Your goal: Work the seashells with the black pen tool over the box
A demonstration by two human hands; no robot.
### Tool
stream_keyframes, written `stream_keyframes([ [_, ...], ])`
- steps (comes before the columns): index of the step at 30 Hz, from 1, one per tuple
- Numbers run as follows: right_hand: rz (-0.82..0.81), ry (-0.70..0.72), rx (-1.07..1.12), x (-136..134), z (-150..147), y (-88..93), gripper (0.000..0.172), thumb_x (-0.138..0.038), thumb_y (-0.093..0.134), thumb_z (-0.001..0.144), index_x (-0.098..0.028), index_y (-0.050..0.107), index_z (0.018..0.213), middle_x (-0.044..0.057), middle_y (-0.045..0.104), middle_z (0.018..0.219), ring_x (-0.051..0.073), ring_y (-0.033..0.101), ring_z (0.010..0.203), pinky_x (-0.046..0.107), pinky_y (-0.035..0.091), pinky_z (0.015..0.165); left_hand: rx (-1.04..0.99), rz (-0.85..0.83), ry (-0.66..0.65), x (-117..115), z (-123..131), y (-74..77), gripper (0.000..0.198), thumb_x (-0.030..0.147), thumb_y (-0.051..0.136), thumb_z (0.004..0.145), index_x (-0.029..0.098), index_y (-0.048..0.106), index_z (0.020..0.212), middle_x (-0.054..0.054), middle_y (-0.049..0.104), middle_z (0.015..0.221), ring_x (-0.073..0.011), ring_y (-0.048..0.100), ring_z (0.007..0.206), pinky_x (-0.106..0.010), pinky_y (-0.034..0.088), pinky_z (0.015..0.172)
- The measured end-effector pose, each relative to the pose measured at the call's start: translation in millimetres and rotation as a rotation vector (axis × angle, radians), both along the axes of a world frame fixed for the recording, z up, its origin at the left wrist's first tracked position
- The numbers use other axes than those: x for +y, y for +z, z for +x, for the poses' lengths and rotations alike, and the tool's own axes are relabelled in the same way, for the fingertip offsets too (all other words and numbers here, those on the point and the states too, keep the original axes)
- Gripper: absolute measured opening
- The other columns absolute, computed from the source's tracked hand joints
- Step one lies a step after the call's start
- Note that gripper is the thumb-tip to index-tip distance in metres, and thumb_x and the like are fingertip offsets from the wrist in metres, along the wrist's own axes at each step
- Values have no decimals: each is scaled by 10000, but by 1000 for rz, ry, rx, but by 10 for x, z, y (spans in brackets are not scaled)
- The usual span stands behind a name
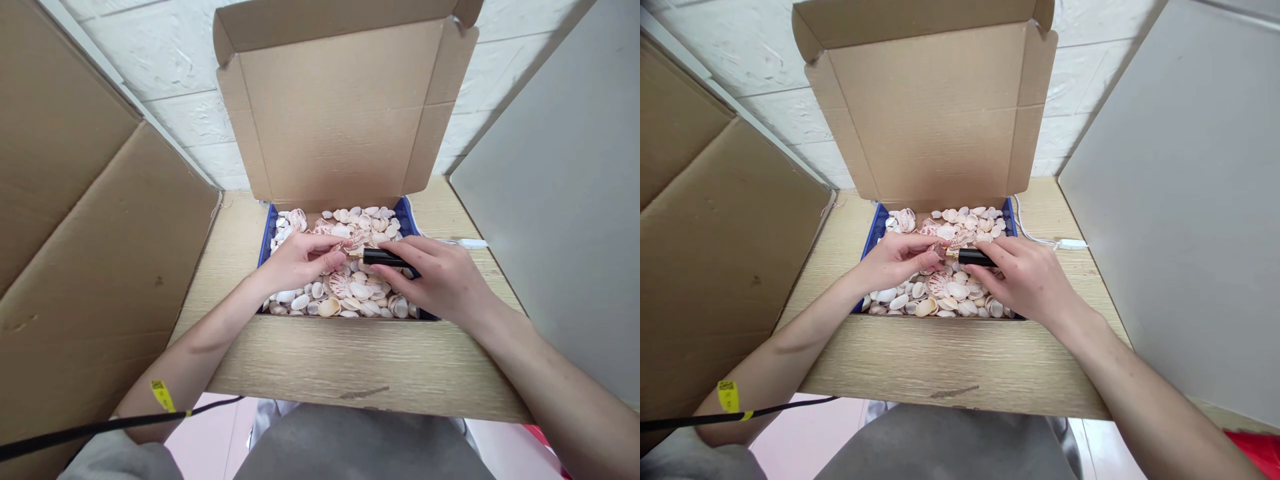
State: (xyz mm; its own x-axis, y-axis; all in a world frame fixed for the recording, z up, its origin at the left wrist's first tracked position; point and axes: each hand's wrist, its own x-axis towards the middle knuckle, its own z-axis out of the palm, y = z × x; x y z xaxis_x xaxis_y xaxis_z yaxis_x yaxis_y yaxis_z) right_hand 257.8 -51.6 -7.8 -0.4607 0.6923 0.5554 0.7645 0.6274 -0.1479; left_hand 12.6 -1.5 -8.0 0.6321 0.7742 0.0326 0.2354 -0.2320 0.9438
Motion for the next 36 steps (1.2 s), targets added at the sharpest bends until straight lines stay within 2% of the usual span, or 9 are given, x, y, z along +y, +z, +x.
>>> stream_keyframes([
  [8, 5, 2, -23, 8, 3, -13, 201, -342, 631, 933, -152, 678, 978, 47, 699, 766, 173, 642, 638, 288, 430, 523, 32, 4, -34, 14, 3, -36, 510, 463, 588, 919, 75, 680, 1237, -111, 775, 891, -202, 733, 774, -314, 604, 704],
  [13, -8, -7, -42, 4, 9, -13, 208, -348, 621, 937, -156, 679, 989, 35, 680, 739, 171, 616, 614, 294, 427, 519, 15, -43, -38, 18, 14, -47, 509, 454, 590, 918, 76, 669, 1249, -124, 770, 974, -189, 736, 769, -302, 604, 700],
  [16, -1, -6, -45, 7, 12, -24, 216, -371, 609, 945, -169, 677, 978, 45, 700, 778, 177, 635, 641, 298, 439, 525, 39, 9, -36, 24, 9, -47, 492, 462, 583, 921, 94, 684, 1232, -112, 773, 934, -184, 730, 754, -297, 594, 690],
  [26, 140, 10, 44, 51, 26, -48, 186, -296, 659, 916, -214, 667, 1082, 64, 734, 919, 194, 661, 755, 326, 535, 655, -17, -27, -19, 14, 14, -33, 481, 467, 609, 908, 101, 692, 1209, -91, 764, 888, -194, 725, 771, -300, 587, 686],
  [30, 137, -6, 46, 53, 26, -47, 203, -289, 668, 908, -222, 659, 1099, 70, 730, 922, 213, 665, 774, 351, 542, 675, -16, -5, -11, 6, 13, -14, 464, 464, 613, 906, 112, 700, 1196, -92, 768, 901, -197, 729, 783, -301, 586, 698],
  [33, 85, -9, 56, 34, 14, -48, 202, -311, 654, 920, -231, 651, 1105, 59, 729, 894, 207, 673, 760, 334, 523, 627, -6, -4, 3, 5, 4, 1, 461, 454, 612, 909, 111, 696, 1205, -88, 770, 890, -195, 727, 780, -292, 580, 694],
  [36, 35, -15, 30, 9, 2, -43, 171, -347, 627, 938, -219, 656, 1049, 29, 709, 790, 173, 647, 652, 304, 459, 527, -8, 16, 21, 6, -3, 6, 477, 455, 610, 909, 90, 693, 1205, -91, 768, 875, -187, 717, 761, -273, 566, 669],
])
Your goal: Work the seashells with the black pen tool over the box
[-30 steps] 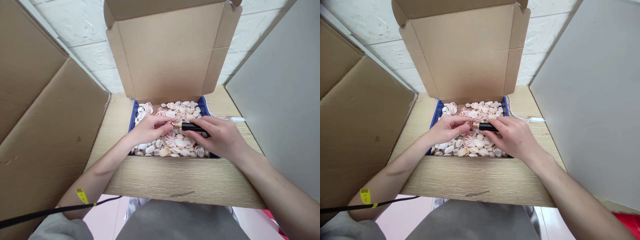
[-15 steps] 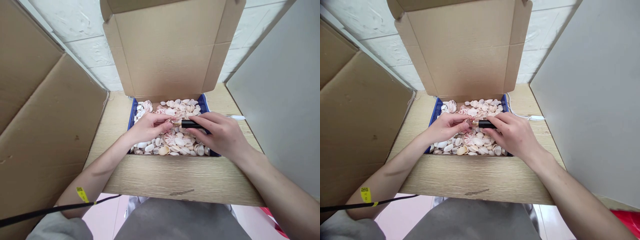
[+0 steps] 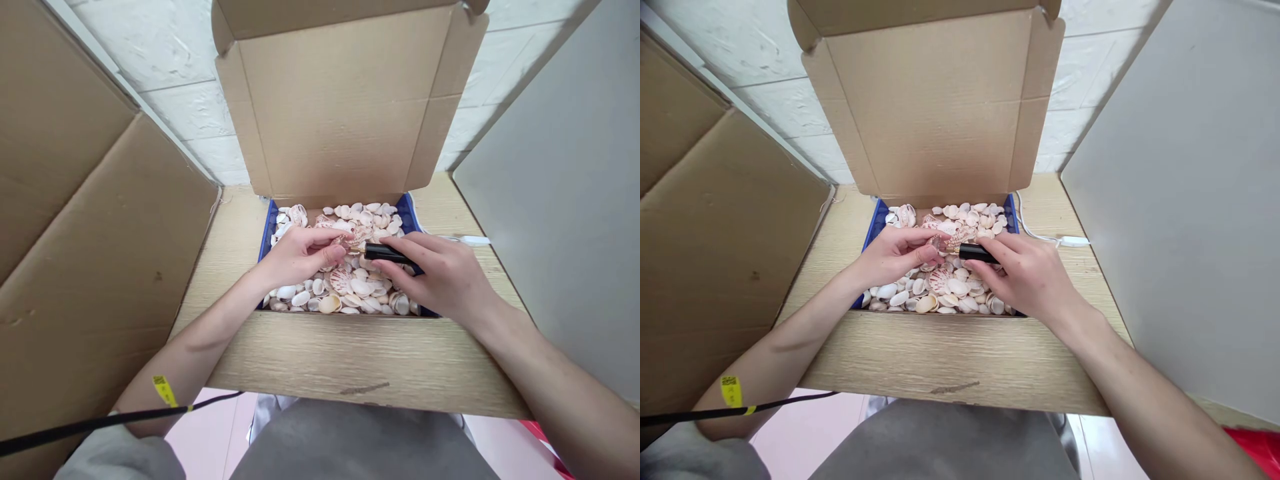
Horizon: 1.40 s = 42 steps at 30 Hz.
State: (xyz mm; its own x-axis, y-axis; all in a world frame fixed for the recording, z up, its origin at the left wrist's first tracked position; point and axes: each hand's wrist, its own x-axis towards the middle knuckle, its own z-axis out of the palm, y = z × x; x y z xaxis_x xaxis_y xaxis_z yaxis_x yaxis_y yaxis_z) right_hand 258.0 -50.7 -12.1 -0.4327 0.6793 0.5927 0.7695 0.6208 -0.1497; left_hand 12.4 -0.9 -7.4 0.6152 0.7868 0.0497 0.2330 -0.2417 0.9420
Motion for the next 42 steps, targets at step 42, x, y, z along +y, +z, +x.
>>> stream_keyframes([
  [42, 171, 38, 7, 12, 9, 51, 260, -284, 700, 884, -249, 627, 1131, 48, 747, 906, 203, 678, 714, 336, 546, 595, -37, -66, -3, -7, 4, 9, 441, 428, 650, 892, 110, 706, 1192, -95, 771, 901, -188, 738, 803, -267, 586, 692],
])
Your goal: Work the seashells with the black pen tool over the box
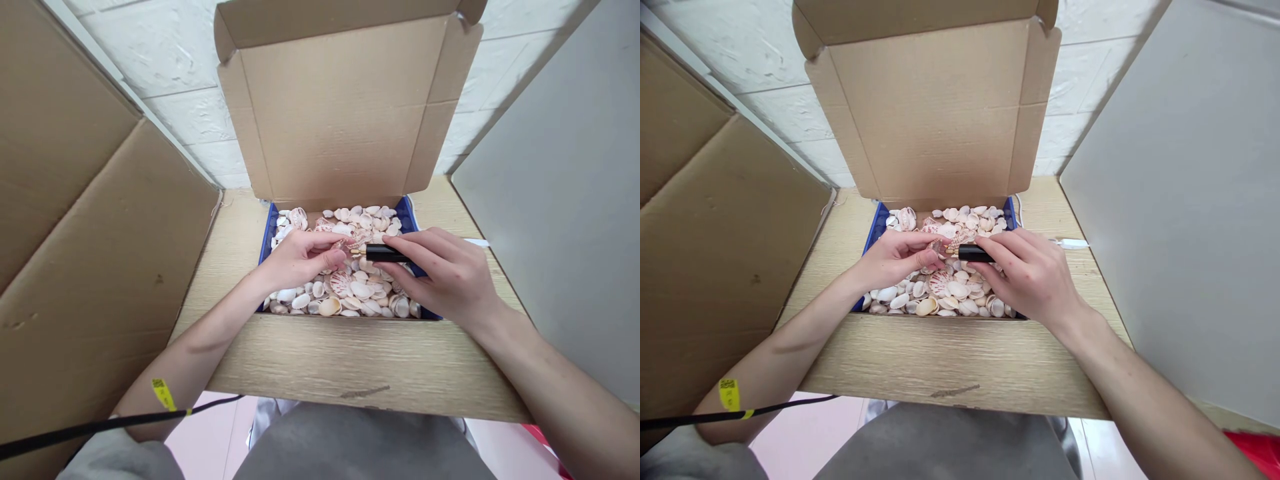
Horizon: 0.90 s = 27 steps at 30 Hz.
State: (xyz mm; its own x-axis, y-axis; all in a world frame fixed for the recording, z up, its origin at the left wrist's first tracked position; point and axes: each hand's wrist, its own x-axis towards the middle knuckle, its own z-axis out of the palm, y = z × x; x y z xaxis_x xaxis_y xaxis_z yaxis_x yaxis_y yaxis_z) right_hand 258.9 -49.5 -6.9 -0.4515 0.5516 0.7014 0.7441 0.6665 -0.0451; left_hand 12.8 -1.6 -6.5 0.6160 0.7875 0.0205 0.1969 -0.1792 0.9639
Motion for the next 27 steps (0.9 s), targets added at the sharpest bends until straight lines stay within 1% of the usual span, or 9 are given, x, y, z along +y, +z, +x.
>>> stream_keyframes([
  [4, 22, -6, 0, 13, 3, 27, 277, -258, 691, 886, -263, 629, 1156, 56, 751, 935, 224, 681, 758, 373, 554, 671, -21, -18, -4, -5, -1, 3, 424, 423, 662, 886, 120, 709, 1179, -97, 774, 935, -196, 744, 820, -281, 603, 701],
  [7, 30, -4, -14, 12, 0, 36, 276, -238, 691, 883, -240, 620, 1150, 73, 749, 931, 232, 676, 763, 381, 553, 684, -26, -34, -11, -5, 0, 4, 417, 417, 665, 885, 126, 707, 1179, -105, 777, 978, -198, 746, 835, -287, 611, 711],
  [10, 2, 2, -6, 1, -8, 19, 247, -267, 694, 887, -225, 618, 1118, 71, 746, 912, 217, 678, 738, 352, 548, 632, -19, -19, -10, -5, -2, 5, 428, 408, 661, 889, 105, 700, 1189, -111, 778, 949, -199, 746, 824, -282, 605, 701],
  [13, -70, -9, 4, -15, -15, -7, 184, -305, 661, 913, -227, 634, 1078, 45, 738, 853, 199, 682, 702, 323, 510, 554, -10, -8, -2, -6, -4, 5, 449, 412, 649, 898, 84, 692, 1202, -110, 774, 904, -199, 744, 805, -274, 597, 685],
  [15, -109, -19, -3, -23, -17, -16, 150, -320, 637, 928, -229, 648, 1046, 29, 725, 797, 188, 676, 668, 313, 480, 523, -5, -7, 2, -6, -4, 5, 450, 424, 648, 897, 95, 697, 1201, -102, 774, 892, -198, 743, 801, -276, 596, 687],
  [18, -120, -22, -14, -26, -15, -14, 143, -335, 632, 931, -228, 657, 1023, 19, 714, 762, 178, 667, 645, 308, 467, 514, -2, -1, -1, -4, -3, 1, 444, 438, 649, 894, 117, 704, 1195, -93, 775, 900, -191, 739, 797, -271, 594, 685],
  [23, -104, -14, -6, -22, -13, -4, 150, -321, 646, 924, -244, 653, 1052, 26, 731, 811, 189, 682, 678, 313, 490, 524, 2, 8, -1, -1, -6, -8, 470, 452, 641, 893, 109, 699, 1208, -91, 769, 882, -179, 732, 780, -262, 584, 687],
  [27, -49, -3, 8, -14, -7, -8, 218, -303, 681, 901, -245, 637, 1106, 46, 749, 889, 206, 691, 721, 332, 535, 575, 4, 6, -4, -2, -5, 2, 465, 426, 636, 899, 92, 691, 1217, -97, 763, 890, -183, 735, 783, -265, 584, 687],
])
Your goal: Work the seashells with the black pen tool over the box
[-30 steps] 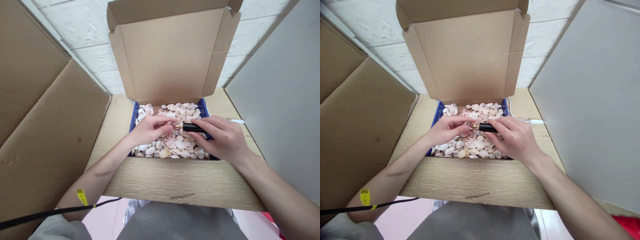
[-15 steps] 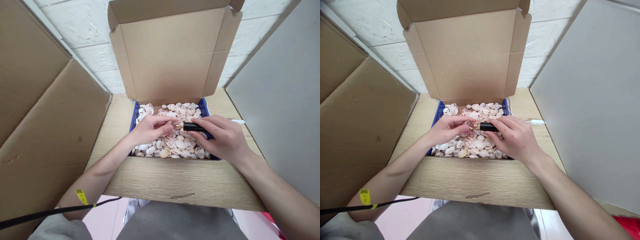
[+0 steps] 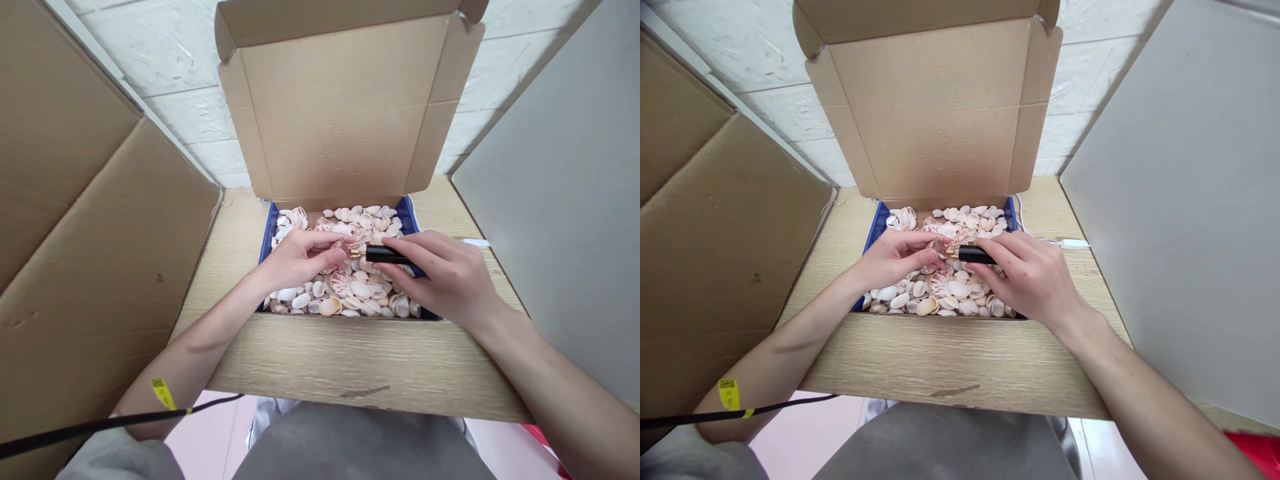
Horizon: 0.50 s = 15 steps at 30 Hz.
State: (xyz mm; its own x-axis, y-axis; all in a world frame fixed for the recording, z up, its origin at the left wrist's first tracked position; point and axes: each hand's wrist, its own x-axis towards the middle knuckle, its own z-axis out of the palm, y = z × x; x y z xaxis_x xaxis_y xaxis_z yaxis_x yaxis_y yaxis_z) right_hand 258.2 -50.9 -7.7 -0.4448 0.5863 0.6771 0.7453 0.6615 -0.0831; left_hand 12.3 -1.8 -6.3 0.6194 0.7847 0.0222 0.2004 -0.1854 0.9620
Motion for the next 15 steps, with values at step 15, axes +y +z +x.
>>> stream_keyframes([
  [15, 92, -12, -16, 26, 17, 25, 292, -213, 672, 886, -252, 617, 1170, 65, 733, 953, 224, 644, 787, 373, 518, 690, -79, -75, -4, -5, 9, 4, 441, 394, 705, 858, 109, 706, 1195, -124, 776, 1032, -196, 751, 833, -303, 623, 744],
])
